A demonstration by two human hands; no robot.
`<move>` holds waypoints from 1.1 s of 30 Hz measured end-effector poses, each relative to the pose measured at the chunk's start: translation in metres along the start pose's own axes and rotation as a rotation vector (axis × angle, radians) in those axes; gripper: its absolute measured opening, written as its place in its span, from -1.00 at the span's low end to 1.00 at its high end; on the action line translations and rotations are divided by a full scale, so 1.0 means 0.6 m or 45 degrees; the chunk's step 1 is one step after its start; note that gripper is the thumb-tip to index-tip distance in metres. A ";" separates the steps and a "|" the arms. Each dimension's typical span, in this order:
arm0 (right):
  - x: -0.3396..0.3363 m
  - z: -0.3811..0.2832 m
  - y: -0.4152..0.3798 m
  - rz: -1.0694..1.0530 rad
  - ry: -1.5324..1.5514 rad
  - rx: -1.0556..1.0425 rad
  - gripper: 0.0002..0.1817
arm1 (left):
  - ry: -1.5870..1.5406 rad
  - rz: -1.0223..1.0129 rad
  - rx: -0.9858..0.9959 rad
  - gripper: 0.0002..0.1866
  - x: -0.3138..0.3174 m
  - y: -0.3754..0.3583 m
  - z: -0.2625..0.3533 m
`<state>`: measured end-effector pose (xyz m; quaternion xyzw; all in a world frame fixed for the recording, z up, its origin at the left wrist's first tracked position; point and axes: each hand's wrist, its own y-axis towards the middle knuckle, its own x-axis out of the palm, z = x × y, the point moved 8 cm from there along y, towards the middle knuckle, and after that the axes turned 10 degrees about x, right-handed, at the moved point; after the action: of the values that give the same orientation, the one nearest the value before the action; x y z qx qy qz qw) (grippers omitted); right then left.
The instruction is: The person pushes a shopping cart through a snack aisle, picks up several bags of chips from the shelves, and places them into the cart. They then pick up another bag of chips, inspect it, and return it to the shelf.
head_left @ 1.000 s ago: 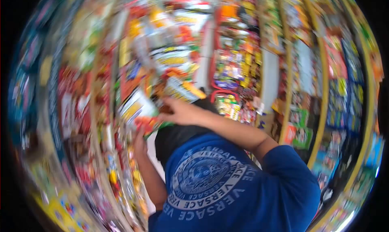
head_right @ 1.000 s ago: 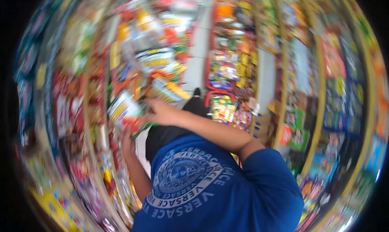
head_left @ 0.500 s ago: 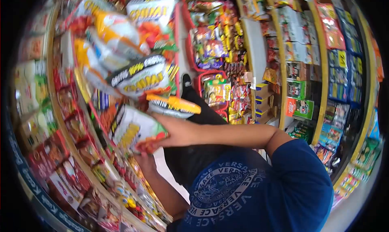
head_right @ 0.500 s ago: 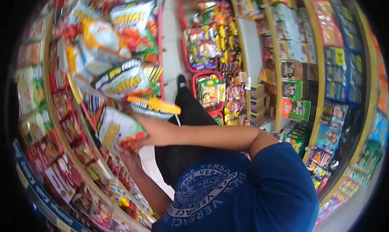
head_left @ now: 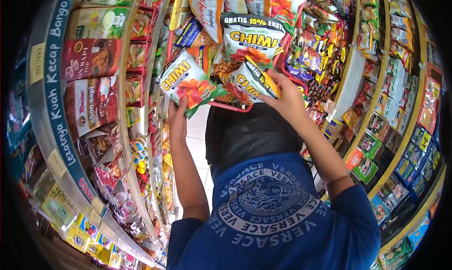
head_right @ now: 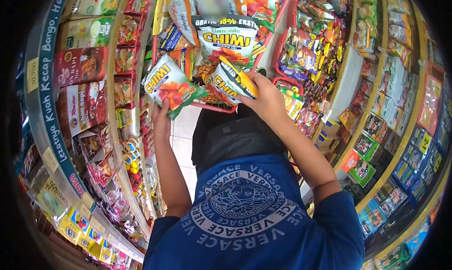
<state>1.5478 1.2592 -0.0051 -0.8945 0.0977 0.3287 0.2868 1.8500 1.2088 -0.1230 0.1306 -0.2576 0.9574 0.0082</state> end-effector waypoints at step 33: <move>-0.210 0.203 -0.058 0.170 2.226 0.340 -0.46 | 0.424 -0.270 0.380 -0.16 0.090 -0.002 -0.076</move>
<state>1.3991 1.3564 0.0165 -0.7771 0.3714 -0.4704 0.1918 1.7869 1.2295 -0.1465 -0.0028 -0.0934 0.9869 0.1317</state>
